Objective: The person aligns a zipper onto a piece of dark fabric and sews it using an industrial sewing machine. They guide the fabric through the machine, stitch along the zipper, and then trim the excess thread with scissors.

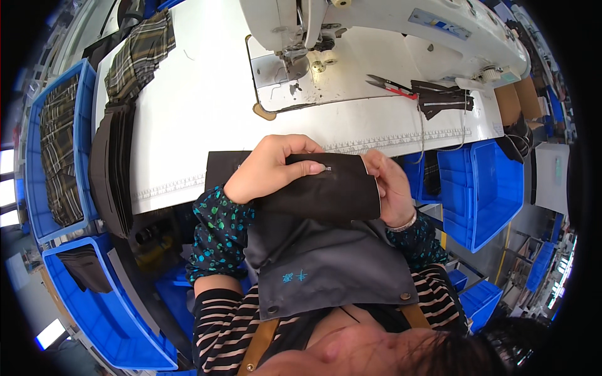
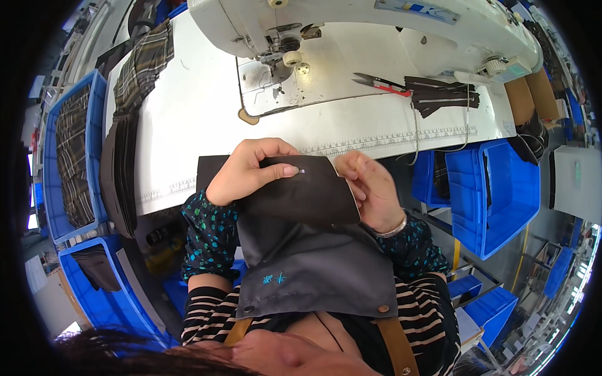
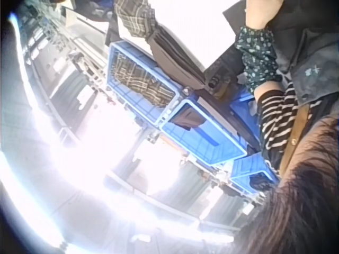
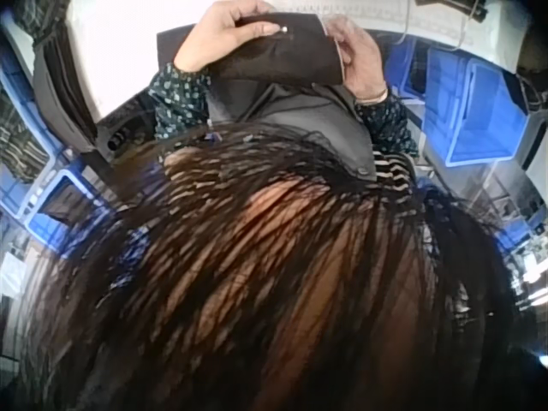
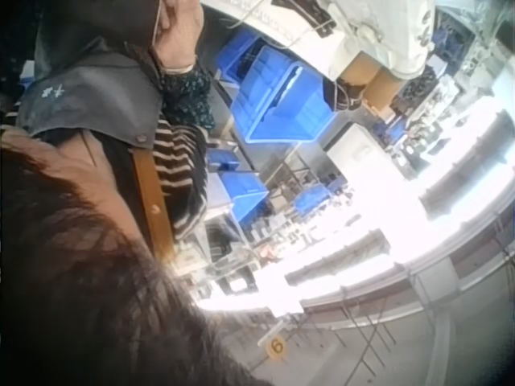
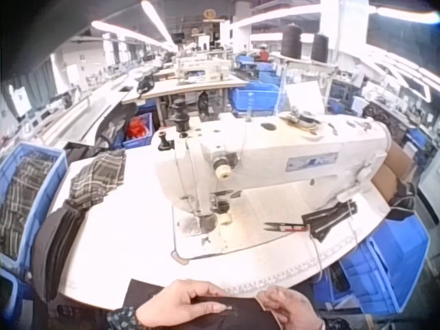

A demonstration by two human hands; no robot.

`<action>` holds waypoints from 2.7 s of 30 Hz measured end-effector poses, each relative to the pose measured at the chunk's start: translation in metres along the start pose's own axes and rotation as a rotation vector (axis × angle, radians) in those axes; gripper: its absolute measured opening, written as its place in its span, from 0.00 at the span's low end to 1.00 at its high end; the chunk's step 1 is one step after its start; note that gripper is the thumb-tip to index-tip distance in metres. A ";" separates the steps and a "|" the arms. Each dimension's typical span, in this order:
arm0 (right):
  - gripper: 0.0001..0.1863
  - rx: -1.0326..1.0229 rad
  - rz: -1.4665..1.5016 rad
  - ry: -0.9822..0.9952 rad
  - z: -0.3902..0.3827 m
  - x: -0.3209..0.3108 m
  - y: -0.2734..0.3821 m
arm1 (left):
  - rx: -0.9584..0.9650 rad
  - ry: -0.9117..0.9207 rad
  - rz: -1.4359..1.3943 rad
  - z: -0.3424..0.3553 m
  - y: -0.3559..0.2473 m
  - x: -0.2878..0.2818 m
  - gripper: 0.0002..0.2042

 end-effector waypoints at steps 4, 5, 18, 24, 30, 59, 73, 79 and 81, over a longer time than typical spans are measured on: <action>0.22 -0.176 -0.943 -0.346 -0.006 0.023 0.029 | -0.033 -0.049 0.214 0.006 -0.012 0.011 0.10; 0.21 -0.156 -1.082 -0.336 0.005 0.040 0.028 | -0.006 -0.071 0.288 0.008 -0.013 0.014 0.11; 0.20 -0.101 -0.989 -0.408 0.009 0.008 0.035 | -0.095 -0.748 0.717 -0.071 0.009 -0.048 0.20; 0.22 -0.061 -1.139 -0.517 0.002 0.013 0.039 | -0.108 -0.672 0.707 -0.070 0.021 -0.039 0.20; 0.40 -0.566 -2.226 -0.205 0.004 0.086 0.057 | 0.007 -0.587 0.474 -0.061 -0.008 -0.006 0.12; 0.12 0.102 -2.271 -1.866 -0.385 -0.121 0.327 | 0.249 -0.643 0.559 -0.017 0.026 0.025 0.09; 0.48 1.070 -2.100 -1.359 -0.394 -0.279 0.278 | 0.249 -0.755 0.919 -0.023 0.039 0.024 0.08; 0.27 0.657 -2.074 -1.497 -0.416 -0.262 0.343 | 0.343 -0.762 1.203 -0.015 0.039 0.022 0.11; 0.20 0.511 -2.205 -1.544 -0.415 -0.241 0.362 | 0.360 -0.799 1.202 -0.014 0.033 0.028 0.10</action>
Point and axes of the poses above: each hand's wrist, its own z-axis towards the middle knuckle, its own x-axis out of the palm, y = z × x, the point moved 3 cm from there along z, towards the middle knuckle, and after that the axes turned 2 degrees about z, right-handed, at the moved point
